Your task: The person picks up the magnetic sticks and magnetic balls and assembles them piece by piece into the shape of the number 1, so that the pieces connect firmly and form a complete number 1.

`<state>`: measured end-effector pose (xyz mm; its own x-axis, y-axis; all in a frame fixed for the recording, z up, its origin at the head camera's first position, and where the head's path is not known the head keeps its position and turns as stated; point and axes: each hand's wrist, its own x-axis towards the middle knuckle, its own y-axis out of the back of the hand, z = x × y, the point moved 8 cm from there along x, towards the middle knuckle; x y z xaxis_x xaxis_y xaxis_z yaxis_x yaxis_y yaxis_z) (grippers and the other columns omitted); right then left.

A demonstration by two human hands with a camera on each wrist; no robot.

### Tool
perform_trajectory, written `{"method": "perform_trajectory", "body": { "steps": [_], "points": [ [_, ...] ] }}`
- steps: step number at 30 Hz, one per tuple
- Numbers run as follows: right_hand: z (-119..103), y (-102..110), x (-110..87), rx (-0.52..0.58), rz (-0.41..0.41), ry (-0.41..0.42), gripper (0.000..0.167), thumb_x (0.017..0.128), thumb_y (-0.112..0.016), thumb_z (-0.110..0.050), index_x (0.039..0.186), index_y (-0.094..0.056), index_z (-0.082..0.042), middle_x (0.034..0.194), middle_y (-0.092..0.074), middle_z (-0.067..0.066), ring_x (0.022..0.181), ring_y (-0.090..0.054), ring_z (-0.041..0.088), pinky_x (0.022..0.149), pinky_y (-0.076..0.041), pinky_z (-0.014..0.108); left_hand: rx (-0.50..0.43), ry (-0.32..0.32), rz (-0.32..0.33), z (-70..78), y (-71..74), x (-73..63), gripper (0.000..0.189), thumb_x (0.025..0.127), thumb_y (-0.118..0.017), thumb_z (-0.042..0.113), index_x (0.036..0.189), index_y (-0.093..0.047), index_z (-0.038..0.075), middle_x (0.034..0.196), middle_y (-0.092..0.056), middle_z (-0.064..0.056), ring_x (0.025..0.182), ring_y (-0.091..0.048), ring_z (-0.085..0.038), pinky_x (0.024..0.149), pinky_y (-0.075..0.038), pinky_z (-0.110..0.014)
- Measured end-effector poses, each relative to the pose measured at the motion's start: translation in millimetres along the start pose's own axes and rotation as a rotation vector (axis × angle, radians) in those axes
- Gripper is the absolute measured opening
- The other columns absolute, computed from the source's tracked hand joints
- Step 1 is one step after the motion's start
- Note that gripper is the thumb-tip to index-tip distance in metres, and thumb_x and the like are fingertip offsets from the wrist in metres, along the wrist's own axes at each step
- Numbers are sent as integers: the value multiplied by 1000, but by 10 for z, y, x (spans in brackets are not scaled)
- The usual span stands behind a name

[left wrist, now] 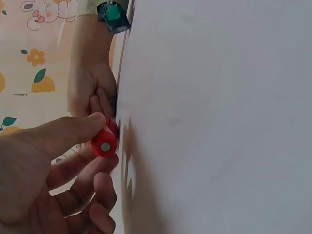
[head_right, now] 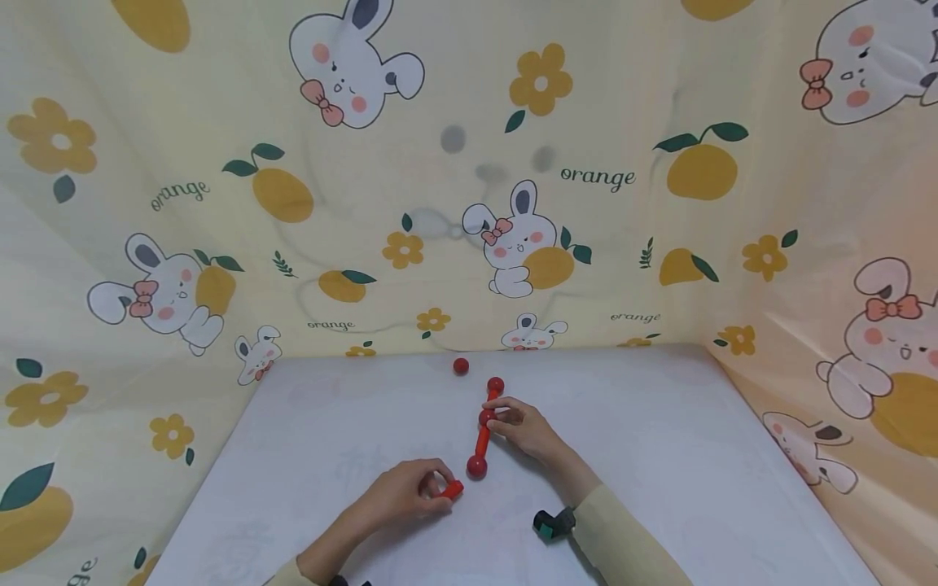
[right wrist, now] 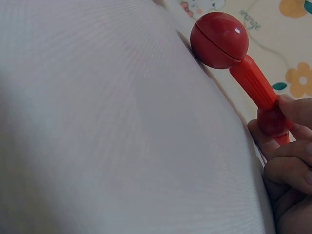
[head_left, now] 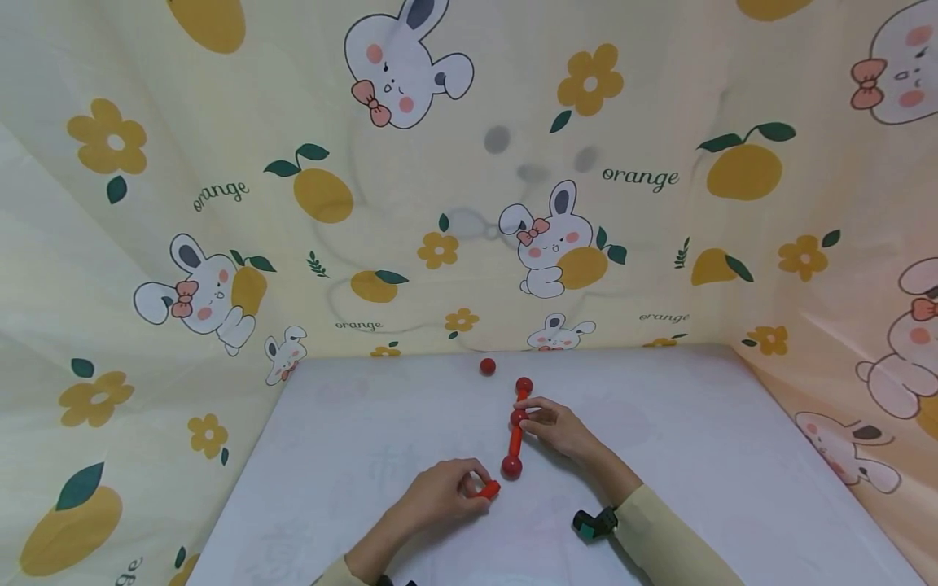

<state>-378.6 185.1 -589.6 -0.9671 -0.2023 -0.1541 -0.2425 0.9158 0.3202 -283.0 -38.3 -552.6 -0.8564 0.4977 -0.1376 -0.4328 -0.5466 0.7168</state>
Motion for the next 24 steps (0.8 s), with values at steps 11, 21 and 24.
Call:
{"method": "perform_trajectory", "body": {
  "steps": [11, 21, 24],
  "points": [
    [6, -1, 0, 9, -7, 0, 36, 101, -77, -26, 137, -72, -23, 126, -75, 4, 121, -61, 29, 86, -52, 36, -11, 24, 37, 48, -88, 7, 24, 89, -89, 32, 106, -73, 27, 75, -63, 13, 69, -56, -7, 64, -44, -29],
    [-13, 2, -20, -3, -11, 14, 37, 102, -76, -26, 138, -71, -20, 128, -74, 7, 122, -62, 30, 89, -51, 37, -13, 42, 72, 85, -126, 3, 25, 88, -89, 31, 105, -72, 24, 73, -62, 13, 66, -55, -7, 61, -43, -28],
    [-35, 4, -31, -8, -7, 18, 37, 102, -76, -26, 138, -71, -20, 127, -75, 7, 120, -62, 29, 88, -51, 38, -12, 47, 90, 88, -132, 4, 27, 88, -89, 32, 106, -72, 23, 72, -61, 13, 66, -54, -7, 60, -42, -28]
  ]
}}
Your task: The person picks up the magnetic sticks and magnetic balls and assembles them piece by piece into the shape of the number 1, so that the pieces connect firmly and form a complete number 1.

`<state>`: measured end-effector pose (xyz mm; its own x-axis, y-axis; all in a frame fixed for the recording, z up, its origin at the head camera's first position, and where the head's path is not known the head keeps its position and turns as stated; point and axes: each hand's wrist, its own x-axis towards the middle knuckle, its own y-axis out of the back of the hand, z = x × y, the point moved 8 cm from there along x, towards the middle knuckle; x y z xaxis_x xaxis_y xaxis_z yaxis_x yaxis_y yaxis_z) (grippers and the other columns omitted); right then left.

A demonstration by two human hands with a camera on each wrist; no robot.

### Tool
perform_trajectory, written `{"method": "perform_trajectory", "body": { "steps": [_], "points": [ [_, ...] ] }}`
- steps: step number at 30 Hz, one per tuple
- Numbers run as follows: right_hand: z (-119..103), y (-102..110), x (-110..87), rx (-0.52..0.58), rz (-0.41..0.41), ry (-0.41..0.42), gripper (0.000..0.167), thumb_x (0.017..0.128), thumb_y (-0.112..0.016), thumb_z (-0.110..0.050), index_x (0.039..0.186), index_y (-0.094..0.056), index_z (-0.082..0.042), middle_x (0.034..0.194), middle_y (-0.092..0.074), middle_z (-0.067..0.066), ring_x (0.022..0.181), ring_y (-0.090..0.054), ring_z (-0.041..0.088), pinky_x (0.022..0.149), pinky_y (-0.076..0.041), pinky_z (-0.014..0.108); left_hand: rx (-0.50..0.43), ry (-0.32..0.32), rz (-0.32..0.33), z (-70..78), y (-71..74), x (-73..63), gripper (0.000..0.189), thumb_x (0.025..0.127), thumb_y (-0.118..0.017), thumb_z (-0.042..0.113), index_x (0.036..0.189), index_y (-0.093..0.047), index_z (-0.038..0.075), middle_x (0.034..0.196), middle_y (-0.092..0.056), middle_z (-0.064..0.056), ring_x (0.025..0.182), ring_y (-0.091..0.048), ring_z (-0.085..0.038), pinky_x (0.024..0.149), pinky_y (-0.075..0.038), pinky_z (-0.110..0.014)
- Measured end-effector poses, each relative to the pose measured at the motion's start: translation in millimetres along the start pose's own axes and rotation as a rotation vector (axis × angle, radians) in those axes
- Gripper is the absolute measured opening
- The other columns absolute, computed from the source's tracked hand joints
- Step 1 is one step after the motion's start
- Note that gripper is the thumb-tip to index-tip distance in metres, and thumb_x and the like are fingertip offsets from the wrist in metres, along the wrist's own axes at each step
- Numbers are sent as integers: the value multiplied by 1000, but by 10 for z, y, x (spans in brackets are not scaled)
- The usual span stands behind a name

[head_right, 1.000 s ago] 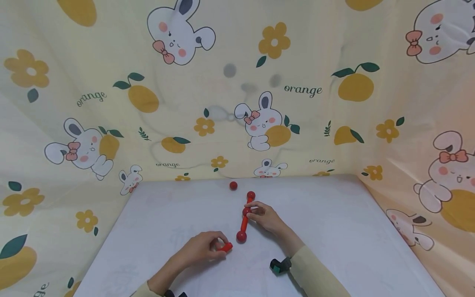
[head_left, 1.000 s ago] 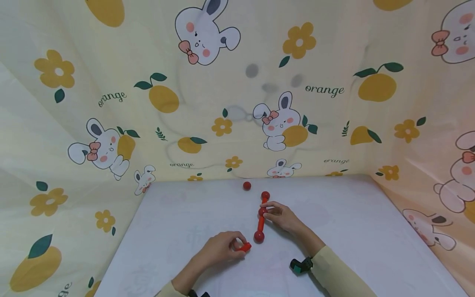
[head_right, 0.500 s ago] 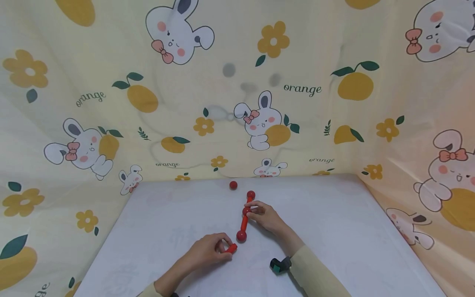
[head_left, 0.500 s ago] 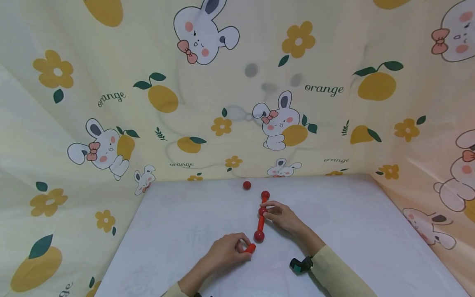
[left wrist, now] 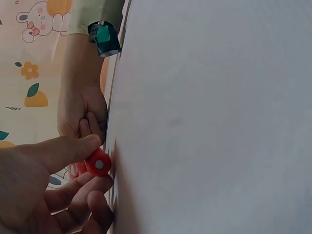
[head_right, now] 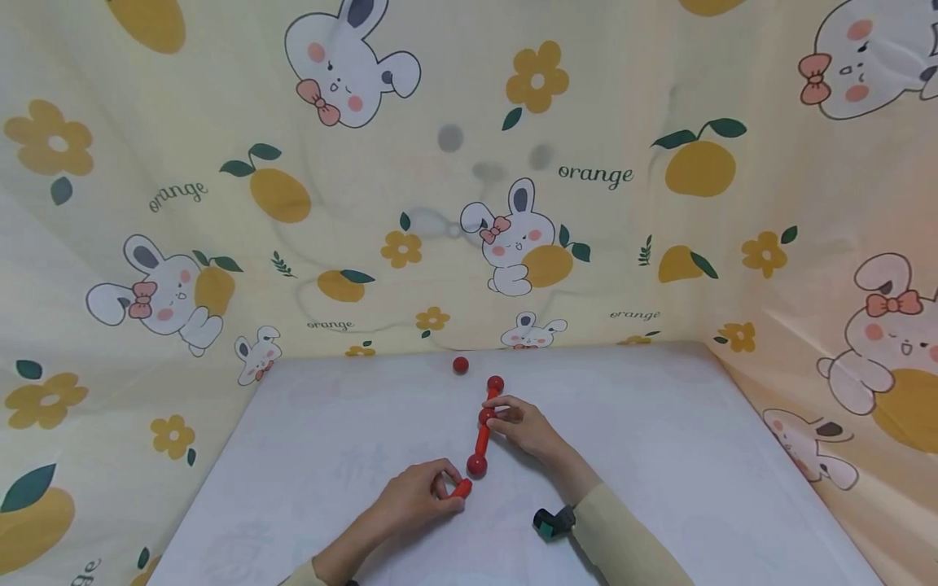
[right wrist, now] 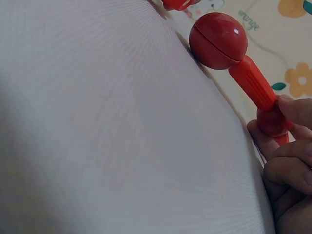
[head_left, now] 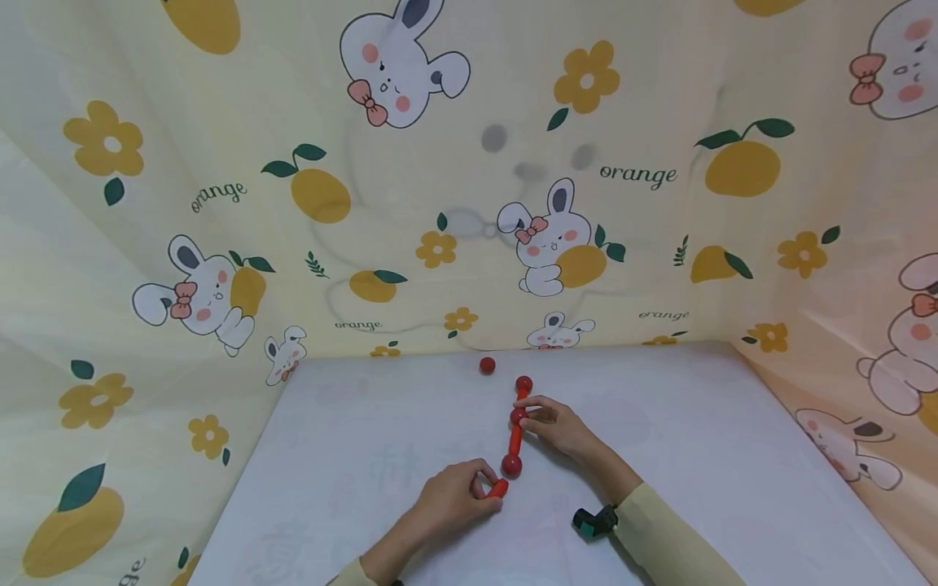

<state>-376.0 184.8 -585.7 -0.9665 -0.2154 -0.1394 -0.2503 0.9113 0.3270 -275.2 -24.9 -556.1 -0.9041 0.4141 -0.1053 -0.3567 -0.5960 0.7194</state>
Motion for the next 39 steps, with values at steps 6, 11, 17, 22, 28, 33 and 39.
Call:
{"method": "perform_trajectory", "body": {
  "steps": [6, 11, 17, 22, 28, 33, 39],
  "points": [
    [-15, 2, -15, 5, 4, 2, 36, 102, -75, -26, 138, -71, -20, 125, -76, 6, 120, -63, 29, 89, -51, 39, -24, 26, 22, -6, -33, 1, 29, 87, -90, 33, 106, -71, 21, 71, -61, 12, 64, -53, -7, 58, -41, -28],
    [-15, 8, -13, 1, 13, 0, 35, 102, -76, -26, 137, -72, -21, 125, -76, 6, 118, -63, 28, 86, -51, 37, -40, 34, 37, 4, -44, 6, 30, 87, -90, 33, 106, -71, 19, 71, -61, 12, 64, -53, -8, 57, -41, -28],
    [-15, 5, -12, -8, 11, 0, 36, 102, -76, -27, 137, -72, -21, 126, -75, 7, 120, -63, 29, 86, -50, 36, -49, 47, 43, -8, -62, 20, 30, 87, -90, 34, 106, -71, 20, 71, -61, 12, 65, -54, -8, 58, -41, -28],
    [-21, 7, -13, -2, 12, 7, 35, 102, -76, -26, 137, -72, -21, 127, -75, 8, 119, -62, 30, 85, -50, 36, -60, 35, 54, -7, -74, 34, 30, 86, -90, 34, 105, -72, 20, 71, -61, 13, 66, -53, -7, 58, -41, -29],
    [-32, -3, -20, 17, -1, 12, 36, 102, -76, -26, 138, -71, -20, 125, -75, 8, 117, -61, 28, 83, -49, 35, -75, 20, 68, 4, -84, 31, 30, 85, -91, 33, 103, -72, 19, 70, -61, 12, 66, -54, -6, 58, -41, -29],
    [-28, -12, -11, 27, -9, 11, 37, 102, -75, -26, 138, -71, -19, 124, -76, 7, 118, -62, 27, 84, -49, 35, -78, 32, 63, -5, -101, 37, 29, 85, -91, 34, 103, -72, 20, 70, -62, 12, 67, -54, -6, 58, -41, -30],
    [0, -7, 4, 17, 8, -2, 35, 101, -77, -25, 136, -73, -22, 125, -76, 5, 119, -63, 28, 86, -51, 36, -88, 62, 56, -28, -118, 59, 29, 86, -90, 35, 103, -72, 20, 71, -62, 11, 67, -54, -8, 58, -41, -30]
  ]
}}
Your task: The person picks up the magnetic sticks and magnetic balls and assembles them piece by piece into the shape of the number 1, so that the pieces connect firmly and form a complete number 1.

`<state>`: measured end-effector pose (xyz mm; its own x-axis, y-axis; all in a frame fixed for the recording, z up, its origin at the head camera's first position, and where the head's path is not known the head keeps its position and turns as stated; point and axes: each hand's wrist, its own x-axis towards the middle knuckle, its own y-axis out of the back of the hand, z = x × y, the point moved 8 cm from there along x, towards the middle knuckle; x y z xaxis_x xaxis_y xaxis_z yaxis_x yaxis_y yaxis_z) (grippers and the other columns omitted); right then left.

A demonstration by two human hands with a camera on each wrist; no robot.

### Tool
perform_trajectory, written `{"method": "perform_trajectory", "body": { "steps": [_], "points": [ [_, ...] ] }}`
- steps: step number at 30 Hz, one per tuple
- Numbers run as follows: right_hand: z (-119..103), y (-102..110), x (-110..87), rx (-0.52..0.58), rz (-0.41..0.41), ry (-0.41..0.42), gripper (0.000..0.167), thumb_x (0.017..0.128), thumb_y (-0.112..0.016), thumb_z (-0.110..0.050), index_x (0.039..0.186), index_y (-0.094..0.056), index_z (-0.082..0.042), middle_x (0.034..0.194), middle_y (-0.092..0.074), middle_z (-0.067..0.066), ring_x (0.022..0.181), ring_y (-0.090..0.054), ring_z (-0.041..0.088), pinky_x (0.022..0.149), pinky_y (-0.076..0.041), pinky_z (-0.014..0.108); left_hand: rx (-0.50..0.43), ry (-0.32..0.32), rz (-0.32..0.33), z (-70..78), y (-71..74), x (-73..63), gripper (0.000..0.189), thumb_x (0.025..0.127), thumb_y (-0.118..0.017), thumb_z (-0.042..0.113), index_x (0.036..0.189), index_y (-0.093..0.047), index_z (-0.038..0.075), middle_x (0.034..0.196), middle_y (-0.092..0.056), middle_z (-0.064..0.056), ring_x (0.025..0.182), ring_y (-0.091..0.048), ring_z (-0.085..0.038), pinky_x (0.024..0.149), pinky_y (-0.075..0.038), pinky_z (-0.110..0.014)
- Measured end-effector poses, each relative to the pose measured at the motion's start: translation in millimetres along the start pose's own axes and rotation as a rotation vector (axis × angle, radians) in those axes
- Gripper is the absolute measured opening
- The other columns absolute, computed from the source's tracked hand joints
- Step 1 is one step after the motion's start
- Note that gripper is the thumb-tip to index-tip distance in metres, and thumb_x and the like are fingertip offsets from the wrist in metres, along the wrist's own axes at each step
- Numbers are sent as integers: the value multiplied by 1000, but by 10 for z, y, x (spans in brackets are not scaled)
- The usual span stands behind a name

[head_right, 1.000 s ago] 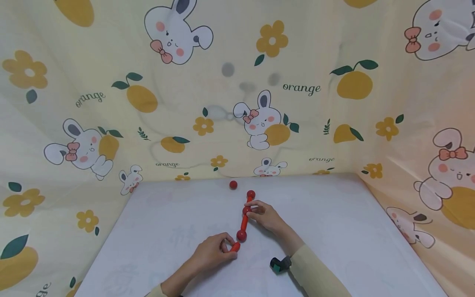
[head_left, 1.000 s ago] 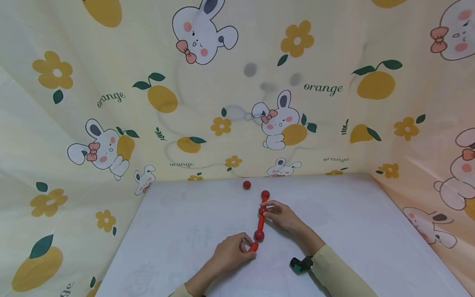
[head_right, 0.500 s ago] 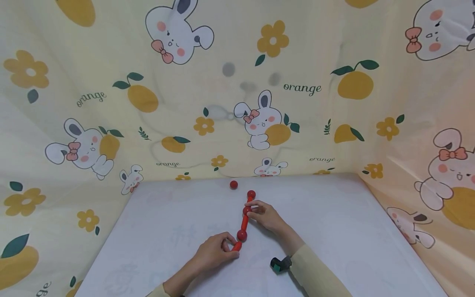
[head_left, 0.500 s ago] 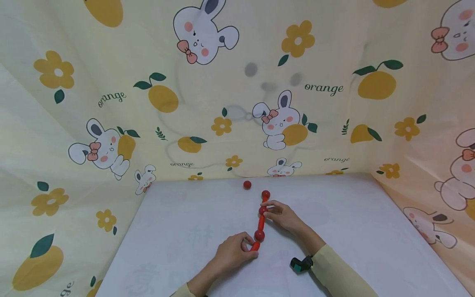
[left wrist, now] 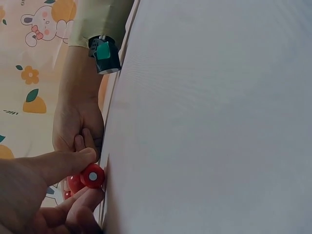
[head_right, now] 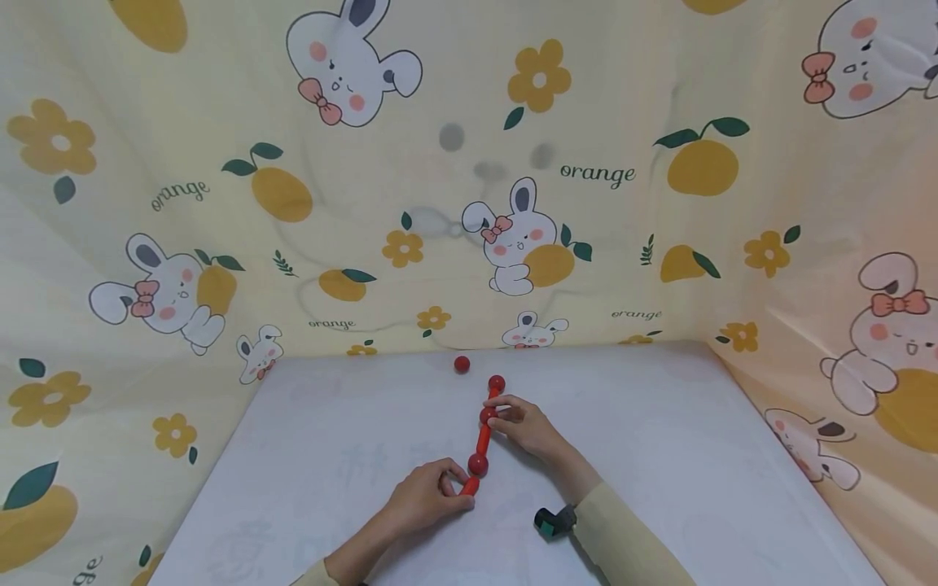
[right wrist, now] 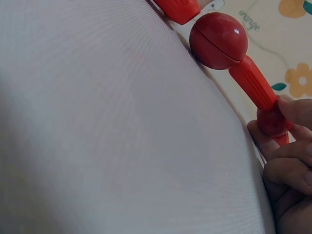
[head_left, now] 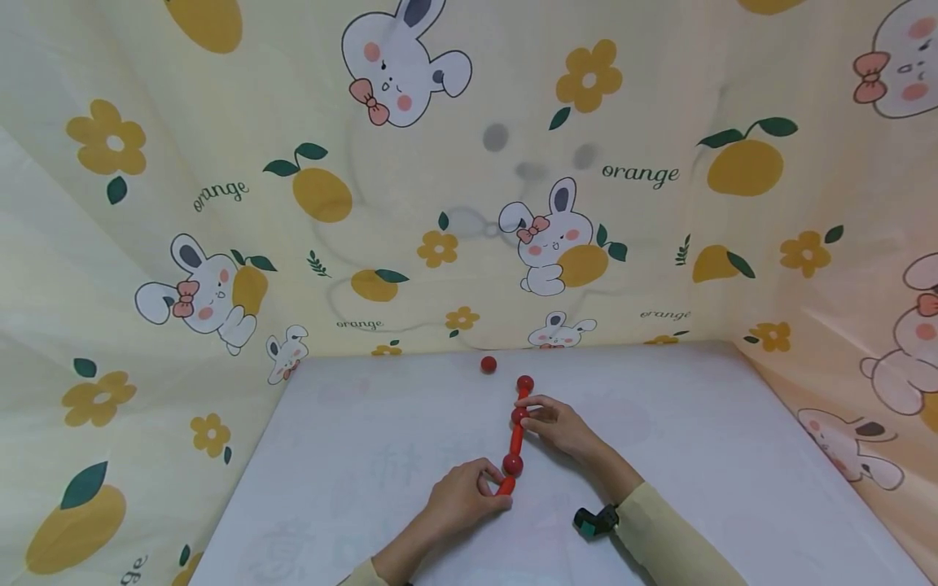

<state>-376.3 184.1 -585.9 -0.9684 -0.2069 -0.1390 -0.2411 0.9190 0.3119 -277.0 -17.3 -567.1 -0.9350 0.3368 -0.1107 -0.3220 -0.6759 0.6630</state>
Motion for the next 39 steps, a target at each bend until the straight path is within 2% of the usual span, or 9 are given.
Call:
{"method": "perform_trajectory", "body": {
  "steps": [8, 17, 39],
  "points": [
    [37, -4, 19, 16, 2, -14, 35, 101, -77, -25, 136, -73, -23, 123, -76, 4, 115, -62, 27, 83, -51, 34, -8, 20, -2, -11, -9, 6, 30, 86, -91, 35, 103, -72, 19, 72, -61, 10, 66, -54, -10, 57, -41, -30],
    [34, -10, 9, 13, -5, -2, 35, 101, -77, -25, 135, -73, -21, 125, -76, 6, 119, -63, 29, 84, -50, 34, -11, 27, 6, -2, -16, 10, 30, 86, -90, 33, 103, -71, 19, 72, -60, 9, 66, -53, -11, 56, -40, -29],
    [34, -4, 27, 17, -2, -2, 34, 101, -77, -22, 135, -73, -20, 125, -76, 6, 117, -63, 29, 85, -52, 34, -19, 21, 29, 4, -3, 1, 28, 89, -87, 32, 103, -67, 19, 71, -61, 9, 65, -53, -11, 55, -41, -30]
  ]
}}
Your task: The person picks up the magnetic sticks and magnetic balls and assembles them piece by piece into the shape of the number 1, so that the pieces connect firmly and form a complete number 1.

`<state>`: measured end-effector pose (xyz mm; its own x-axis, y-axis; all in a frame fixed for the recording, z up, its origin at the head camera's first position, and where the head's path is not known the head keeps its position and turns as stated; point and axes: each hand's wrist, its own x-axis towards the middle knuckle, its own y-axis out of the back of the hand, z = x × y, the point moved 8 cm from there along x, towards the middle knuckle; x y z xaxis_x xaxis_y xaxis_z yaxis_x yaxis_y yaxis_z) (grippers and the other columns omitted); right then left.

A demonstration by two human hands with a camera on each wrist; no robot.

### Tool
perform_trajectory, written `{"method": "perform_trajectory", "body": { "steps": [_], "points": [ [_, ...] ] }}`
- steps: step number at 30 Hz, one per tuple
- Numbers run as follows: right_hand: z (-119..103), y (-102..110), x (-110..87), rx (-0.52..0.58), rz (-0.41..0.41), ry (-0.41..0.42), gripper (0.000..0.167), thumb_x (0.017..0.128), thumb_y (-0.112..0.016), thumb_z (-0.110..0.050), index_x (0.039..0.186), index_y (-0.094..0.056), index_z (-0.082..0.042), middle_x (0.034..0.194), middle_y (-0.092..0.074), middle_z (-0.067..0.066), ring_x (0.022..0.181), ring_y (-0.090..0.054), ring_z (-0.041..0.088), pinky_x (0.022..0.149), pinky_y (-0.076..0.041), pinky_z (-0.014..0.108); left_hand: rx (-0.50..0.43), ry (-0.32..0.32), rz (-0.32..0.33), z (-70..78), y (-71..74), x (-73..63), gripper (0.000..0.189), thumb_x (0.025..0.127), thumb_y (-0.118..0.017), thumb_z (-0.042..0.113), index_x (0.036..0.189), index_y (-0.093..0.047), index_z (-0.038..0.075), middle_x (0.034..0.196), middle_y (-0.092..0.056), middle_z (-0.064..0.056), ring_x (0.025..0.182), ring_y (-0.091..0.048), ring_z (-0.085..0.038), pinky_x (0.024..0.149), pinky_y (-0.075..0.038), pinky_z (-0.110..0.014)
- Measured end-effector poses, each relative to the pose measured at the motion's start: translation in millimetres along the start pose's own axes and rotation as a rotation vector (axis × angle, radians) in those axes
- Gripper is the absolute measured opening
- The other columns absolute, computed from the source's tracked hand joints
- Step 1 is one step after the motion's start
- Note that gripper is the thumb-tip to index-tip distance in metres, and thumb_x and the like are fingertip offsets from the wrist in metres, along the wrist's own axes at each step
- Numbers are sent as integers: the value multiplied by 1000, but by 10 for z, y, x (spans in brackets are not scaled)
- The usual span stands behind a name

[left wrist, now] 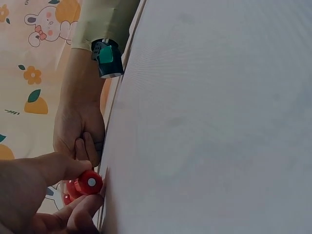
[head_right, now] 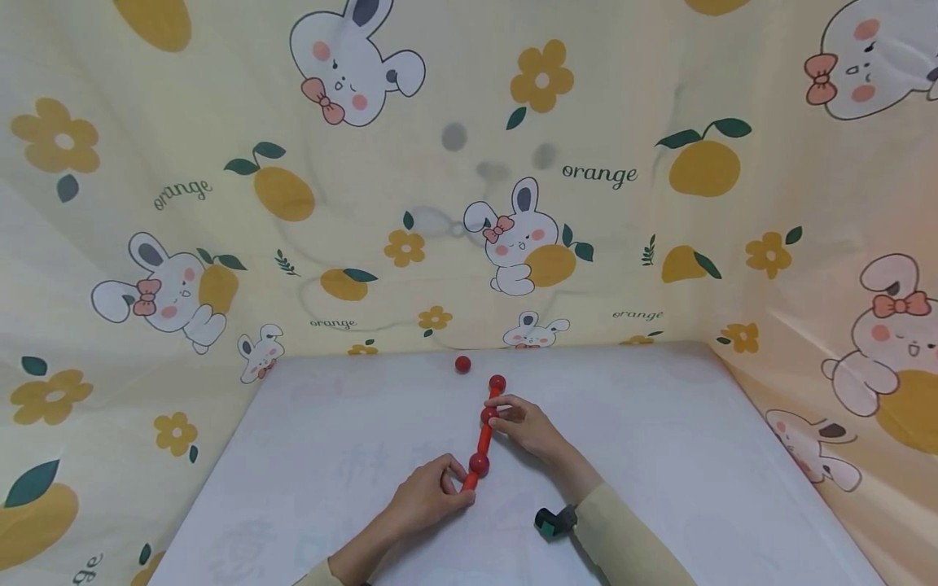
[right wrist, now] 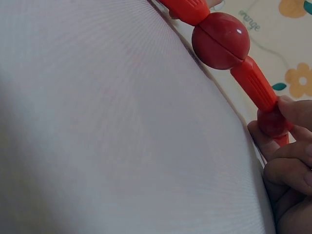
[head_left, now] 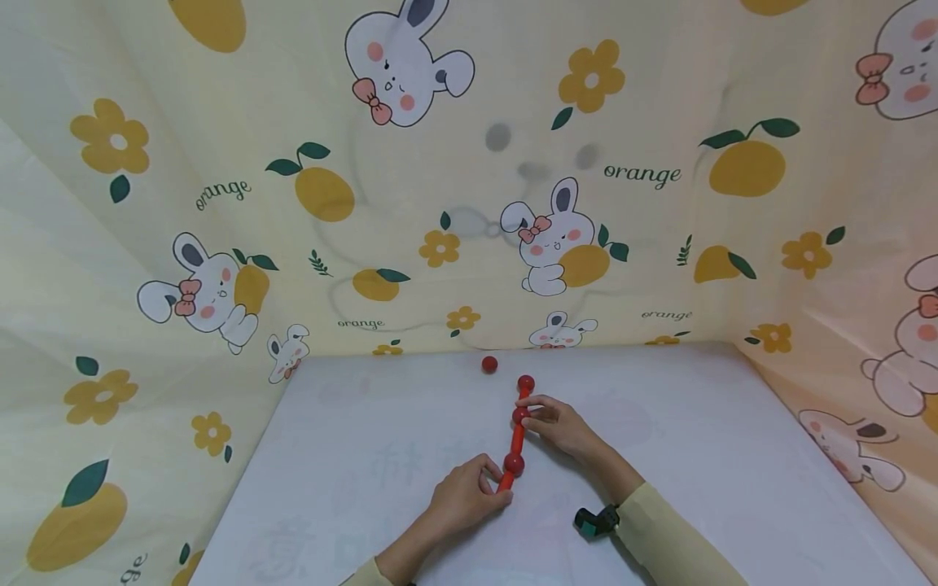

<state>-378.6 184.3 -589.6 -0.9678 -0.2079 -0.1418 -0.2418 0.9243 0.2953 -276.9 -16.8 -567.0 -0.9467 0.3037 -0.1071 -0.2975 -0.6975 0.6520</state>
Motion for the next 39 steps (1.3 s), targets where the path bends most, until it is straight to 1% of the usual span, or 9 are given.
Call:
{"method": "perform_trajectory", "body": {
  "steps": [6, 10, 18, 23, 26, 30, 32, 34, 39],
  "points": [
    [4, 5, -2, -6, 7, -3, 34, 101, -77, -26, 135, -73, -22, 127, -75, 5, 120, -63, 28, 88, -54, 36, -19, -25, 5, 13, 3, -18, 24, 90, -83, 28, 102, -66, 20, 70, -61, 10, 62, -54, -9, 54, -41, -29],
    [0, 15, -1, -10, 13, 2, 33, 102, -77, -26, 134, -73, -23, 127, -75, 4, 122, -63, 28, 90, -53, 37, -33, -36, 9, 17, 12, -21, 23, 90, -82, 27, 102, -65, 20, 69, -62, 10, 62, -54, -9, 55, -41, -29],
    [1, 17, 16, -1, 16, 5, 33, 102, -76, -24, 134, -73, -24, 125, -76, 4, 118, -64, 27, 86, -51, 35, -36, -35, 16, 27, 36, -23, 23, 91, -82, 27, 102, -64, 18, 70, -63, 8, 63, -55, -9, 56, -41, -30],
    [4, 14, 4, 4, 17, 3, 34, 101, -77, -22, 135, -73, -21, 125, -76, 6, 117, -63, 28, 84, -51, 35, -45, -34, 17, 10, 26, -18, 23, 91, -82, 28, 103, -65, 18, 69, -64, 9, 63, -55, -9, 56, -41, -30],
    [7, 6, 0, 5, 16, -2, 34, 101, -77, -23, 135, -73, -21, 126, -76, 6, 120, -63, 29, 89, -53, 39, -48, -33, 22, -5, 24, -15, 22, 91, -82, 28, 103, -65, 19, 69, -64, 10, 63, -55, -9, 56, -42, -29],
    [4, 5, -1, -5, 17, -6, 33, 102, -76, -24, 135, -72, -23, 126, -76, 3, 126, -64, 30, 102, -53, 51, -50, -17, 15, -24, 29, -11, 24, 91, -83, 30, 103, -66, 18, 70, -63, 9, 64, -55, -9, 56, -42, -29],
    [-6, 9, -5, -13, 21, -3, 33, 102, -76, -24, 135, -72, -23, 126, -76, 2, 127, -63, 30, 105, -51, 56, -51, -15, 7, -24, 35, -9, 25, 91, -83, 30, 104, -66, 18, 71, -63, 9, 64, -55, -10, 56, -42, -29],
    [-13, 16, -8, -21, 28, -1, 33, 102, -76, -24, 135, -72, -23, 126, -76, 3, 127, -64, 31, 105, -51, 57, -45, -15, 3, -24, 41, -4, 26, 91, -84, 31, 105, -66, 18, 71, -62, 8, 65, -54, -10, 56, -42, -29],
    [-18, 21, -13, -12, 27, -1, 33, 102, -76, -23, 135, -72, -23, 126, -76, 3, 127, -64, 31, 102, -53, 51, -21, -16, -5, -5, 59, 0, 28, 90, -85, 32, 105, -66, 19, 72, -61, 9, 65, -54, -10, 56, -42, -29]
  ]
}}
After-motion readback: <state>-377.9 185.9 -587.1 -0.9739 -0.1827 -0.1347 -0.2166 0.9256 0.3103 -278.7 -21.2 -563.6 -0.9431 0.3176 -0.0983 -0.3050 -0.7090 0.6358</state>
